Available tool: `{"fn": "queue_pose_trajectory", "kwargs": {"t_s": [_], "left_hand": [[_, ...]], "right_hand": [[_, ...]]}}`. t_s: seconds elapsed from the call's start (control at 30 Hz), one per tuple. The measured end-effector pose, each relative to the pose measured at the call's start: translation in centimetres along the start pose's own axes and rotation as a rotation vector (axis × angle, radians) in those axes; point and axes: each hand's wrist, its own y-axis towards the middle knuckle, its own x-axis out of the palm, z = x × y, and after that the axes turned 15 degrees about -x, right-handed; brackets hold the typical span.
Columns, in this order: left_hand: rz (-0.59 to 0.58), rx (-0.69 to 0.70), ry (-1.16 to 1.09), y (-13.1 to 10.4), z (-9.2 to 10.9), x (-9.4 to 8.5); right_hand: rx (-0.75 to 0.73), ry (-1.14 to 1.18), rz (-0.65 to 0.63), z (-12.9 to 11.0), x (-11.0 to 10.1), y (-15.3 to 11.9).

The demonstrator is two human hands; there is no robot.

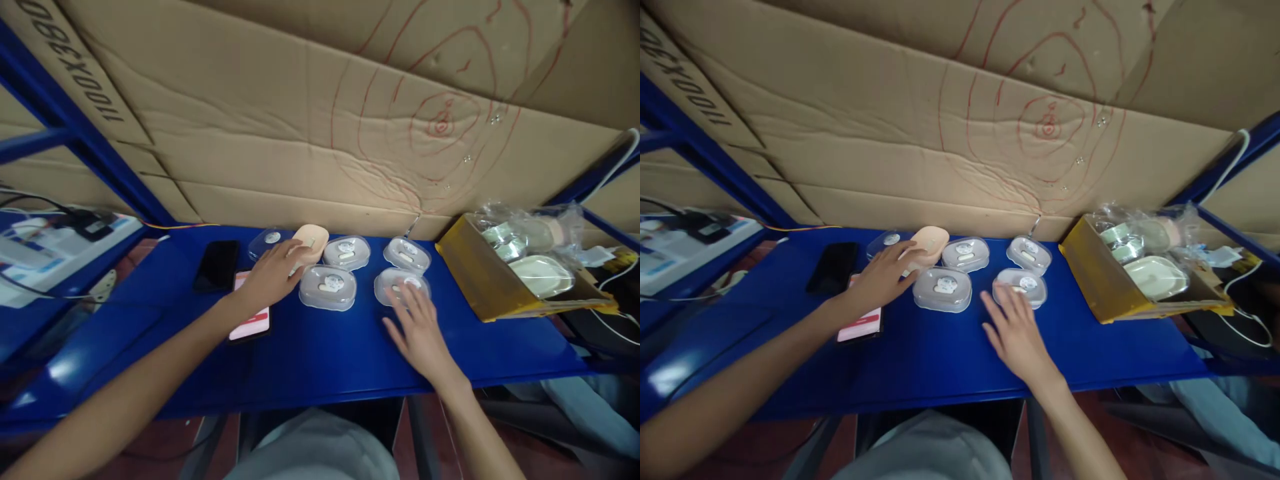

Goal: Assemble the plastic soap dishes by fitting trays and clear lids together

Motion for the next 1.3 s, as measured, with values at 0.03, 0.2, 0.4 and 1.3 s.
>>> {"fn": "queue_pose_trajectory", "kwargs": {"t_s": [0.03,0.2,0.4,1.3], "left_hand": [[-0.001,-0.004,0.021,-0.1,0.1,0.2],[-0.015,-0.023,0.091,0.1,0.5,1.5],[-0.010,-0.034,0.078,0.5,0.7,2.4],[-0.220,0.233,-0.409,-12.0,4.8,1.0]], "right_hand": [[-0.080,0.041,-0.024,-0.9,0.3,1.3],[-0.393,0.110,-0.101,-3.9,2.3,7.0],[-0.255,0.016,-0.091,-2.5,2.7,7.5],[-0.381,0.242,-0.073,-7.0,0.4,1.8]]}}
